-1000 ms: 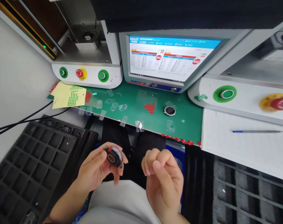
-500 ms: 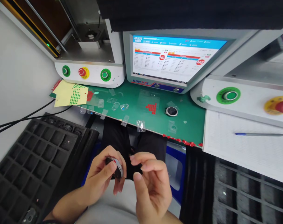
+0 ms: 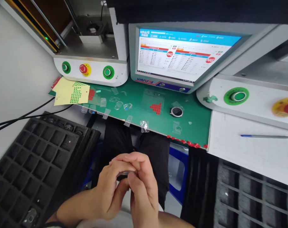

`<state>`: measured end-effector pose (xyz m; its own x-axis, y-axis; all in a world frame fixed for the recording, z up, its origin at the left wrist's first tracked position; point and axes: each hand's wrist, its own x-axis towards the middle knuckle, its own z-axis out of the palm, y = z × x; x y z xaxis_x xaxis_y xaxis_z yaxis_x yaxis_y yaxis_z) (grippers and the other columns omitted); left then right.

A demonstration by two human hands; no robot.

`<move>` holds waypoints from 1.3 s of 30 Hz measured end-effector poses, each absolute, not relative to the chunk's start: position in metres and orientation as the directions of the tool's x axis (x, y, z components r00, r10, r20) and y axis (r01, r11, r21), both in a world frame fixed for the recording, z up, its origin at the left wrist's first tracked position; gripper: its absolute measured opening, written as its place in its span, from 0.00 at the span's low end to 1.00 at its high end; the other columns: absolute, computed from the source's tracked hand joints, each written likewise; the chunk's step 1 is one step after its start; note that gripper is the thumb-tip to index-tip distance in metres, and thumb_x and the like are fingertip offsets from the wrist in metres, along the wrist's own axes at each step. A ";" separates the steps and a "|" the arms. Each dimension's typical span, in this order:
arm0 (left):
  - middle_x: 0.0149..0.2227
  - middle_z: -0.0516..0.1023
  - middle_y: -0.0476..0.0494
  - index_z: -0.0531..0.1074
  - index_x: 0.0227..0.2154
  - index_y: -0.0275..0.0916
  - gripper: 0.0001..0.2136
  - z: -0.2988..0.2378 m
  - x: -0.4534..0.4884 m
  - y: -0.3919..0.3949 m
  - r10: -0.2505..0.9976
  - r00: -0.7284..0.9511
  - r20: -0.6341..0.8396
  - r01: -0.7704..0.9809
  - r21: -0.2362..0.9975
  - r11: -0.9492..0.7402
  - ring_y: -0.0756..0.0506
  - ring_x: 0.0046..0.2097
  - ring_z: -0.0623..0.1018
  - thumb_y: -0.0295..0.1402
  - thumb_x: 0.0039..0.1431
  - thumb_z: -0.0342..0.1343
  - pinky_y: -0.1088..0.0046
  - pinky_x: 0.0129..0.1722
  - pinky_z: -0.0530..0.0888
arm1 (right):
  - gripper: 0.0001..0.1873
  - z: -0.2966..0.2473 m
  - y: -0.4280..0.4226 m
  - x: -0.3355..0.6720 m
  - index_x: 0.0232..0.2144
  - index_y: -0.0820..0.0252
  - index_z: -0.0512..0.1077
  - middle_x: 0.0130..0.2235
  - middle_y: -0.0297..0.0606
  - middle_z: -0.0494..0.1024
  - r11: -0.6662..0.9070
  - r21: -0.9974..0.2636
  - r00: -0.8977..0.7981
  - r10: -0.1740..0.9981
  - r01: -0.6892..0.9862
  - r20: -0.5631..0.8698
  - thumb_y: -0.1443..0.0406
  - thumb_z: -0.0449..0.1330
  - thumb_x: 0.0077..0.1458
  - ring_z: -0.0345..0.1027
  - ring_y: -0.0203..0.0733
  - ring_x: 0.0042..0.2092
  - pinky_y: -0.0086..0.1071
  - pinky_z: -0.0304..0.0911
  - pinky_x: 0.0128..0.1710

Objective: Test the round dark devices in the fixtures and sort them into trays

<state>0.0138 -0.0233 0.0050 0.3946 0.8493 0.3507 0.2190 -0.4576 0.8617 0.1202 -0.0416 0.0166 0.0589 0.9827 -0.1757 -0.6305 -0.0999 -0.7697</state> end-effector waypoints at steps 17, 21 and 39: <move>0.31 0.73 0.46 0.66 0.40 0.38 0.10 0.013 0.018 -0.016 0.876 0.475 0.085 -0.237 0.971 0.034 0.51 0.25 0.73 0.39 0.71 0.44 0.77 0.24 0.71 | 0.08 0.016 -0.048 0.129 0.44 0.46 0.69 0.44 0.36 0.79 -0.161 -0.831 0.100 0.963 -0.532 -0.250 0.58 0.60 0.61 0.77 0.41 0.37 0.26 0.69 0.22; 0.26 0.72 0.48 0.68 0.36 0.35 0.16 0.012 0.020 -0.017 0.777 0.582 -0.239 -0.575 0.555 0.601 0.54 0.23 0.70 0.46 0.64 0.56 0.80 0.25 0.67 | 0.33 0.010 -0.048 0.133 0.53 0.48 0.66 0.51 0.40 0.77 0.208 -0.952 0.154 0.972 -0.224 0.177 0.72 0.69 0.47 0.72 0.51 0.54 0.46 0.75 0.49; 0.21 0.69 0.47 0.71 0.23 0.33 0.25 0.016 0.027 -0.021 0.669 0.690 -0.276 -0.555 0.391 0.734 0.55 0.18 0.61 0.55 0.57 0.57 0.77 0.18 0.56 | 0.34 -0.010 -0.042 0.152 0.53 0.49 0.66 0.44 0.39 0.83 0.328 -0.908 0.059 0.944 -0.260 0.324 0.67 0.74 0.46 0.78 0.50 0.45 0.45 0.78 0.44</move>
